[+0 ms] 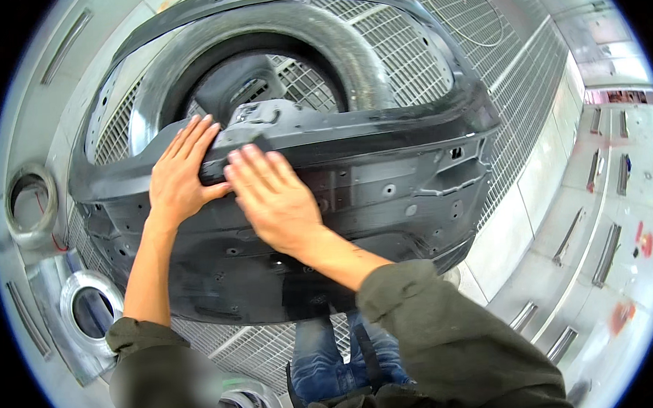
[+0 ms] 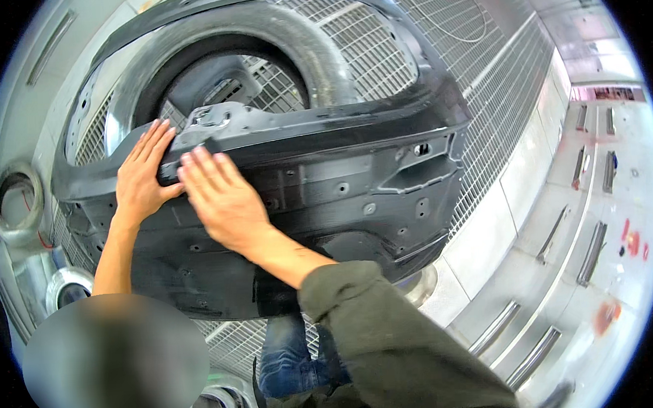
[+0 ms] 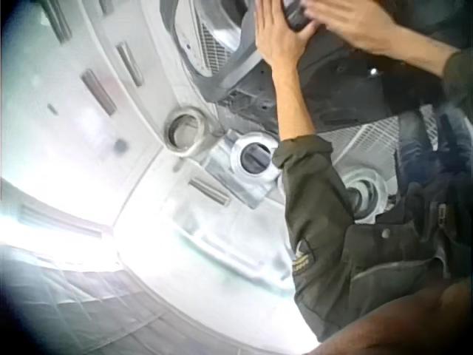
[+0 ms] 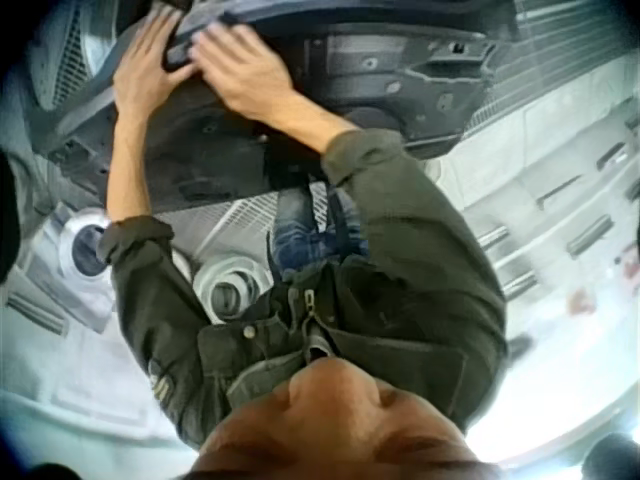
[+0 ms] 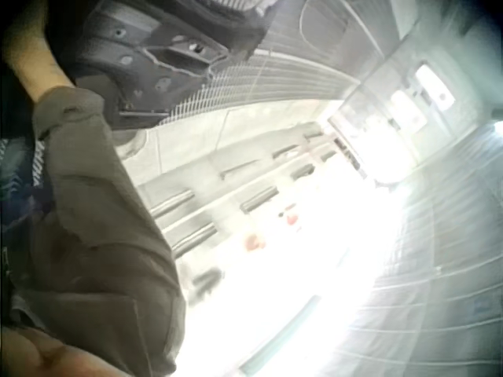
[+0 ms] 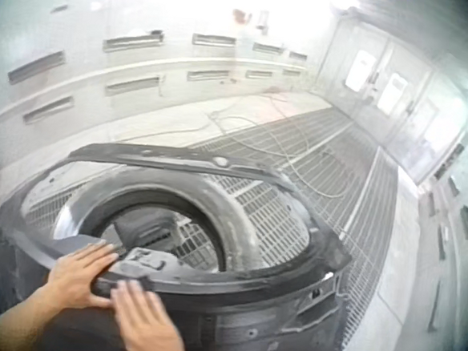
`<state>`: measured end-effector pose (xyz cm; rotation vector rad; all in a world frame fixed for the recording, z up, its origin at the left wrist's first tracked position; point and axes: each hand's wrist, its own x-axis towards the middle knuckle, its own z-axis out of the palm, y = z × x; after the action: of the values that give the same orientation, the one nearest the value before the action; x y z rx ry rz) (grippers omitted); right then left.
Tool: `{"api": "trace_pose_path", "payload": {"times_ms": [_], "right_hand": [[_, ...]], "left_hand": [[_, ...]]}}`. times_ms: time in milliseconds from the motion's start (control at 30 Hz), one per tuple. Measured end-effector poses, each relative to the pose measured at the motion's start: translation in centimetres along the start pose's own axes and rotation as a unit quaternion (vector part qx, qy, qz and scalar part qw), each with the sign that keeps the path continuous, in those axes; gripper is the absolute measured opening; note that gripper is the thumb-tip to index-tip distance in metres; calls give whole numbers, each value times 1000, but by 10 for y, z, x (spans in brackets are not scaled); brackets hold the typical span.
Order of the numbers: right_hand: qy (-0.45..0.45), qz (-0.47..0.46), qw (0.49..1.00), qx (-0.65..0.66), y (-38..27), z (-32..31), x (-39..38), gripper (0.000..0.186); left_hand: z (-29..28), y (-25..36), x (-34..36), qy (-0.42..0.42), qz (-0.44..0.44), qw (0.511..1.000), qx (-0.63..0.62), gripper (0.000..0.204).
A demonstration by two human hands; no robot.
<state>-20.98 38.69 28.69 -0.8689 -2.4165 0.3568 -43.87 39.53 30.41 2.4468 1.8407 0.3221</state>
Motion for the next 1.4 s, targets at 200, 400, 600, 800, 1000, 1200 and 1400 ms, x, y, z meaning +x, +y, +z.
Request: {"api": "trace_pose_path", "payload": {"times_ms": [200,400,600,800,1000,1200,1400], "right_hand": [[-6,-9,999,-47,83,-64,-48,47],[3,163,974,-156,186,-153,-121,49],[50,178,977,-102,118,-115,-73,49],[-19,155,988,11,129,-102,-51,74],[-79,214,970,-87,275,-167,-105,83],[-85,424,896,-106,405,-192,-111,96],[-131,327,929,-111,313,-171,-92,103]], "left_hand": [[-11,5,-3,-31,-10,999,-4,101],[-12,5,-1,-35,-4,999,-17,103],[-6,25,5,-53,-38,998,-6,110],[6,92,67,-89,6,996,-1,110],[1,89,63,-103,-6,995,4,112],[2,94,75,-99,11,995,-3,114],[-1,96,67,-107,-4,994,4,114]]}}
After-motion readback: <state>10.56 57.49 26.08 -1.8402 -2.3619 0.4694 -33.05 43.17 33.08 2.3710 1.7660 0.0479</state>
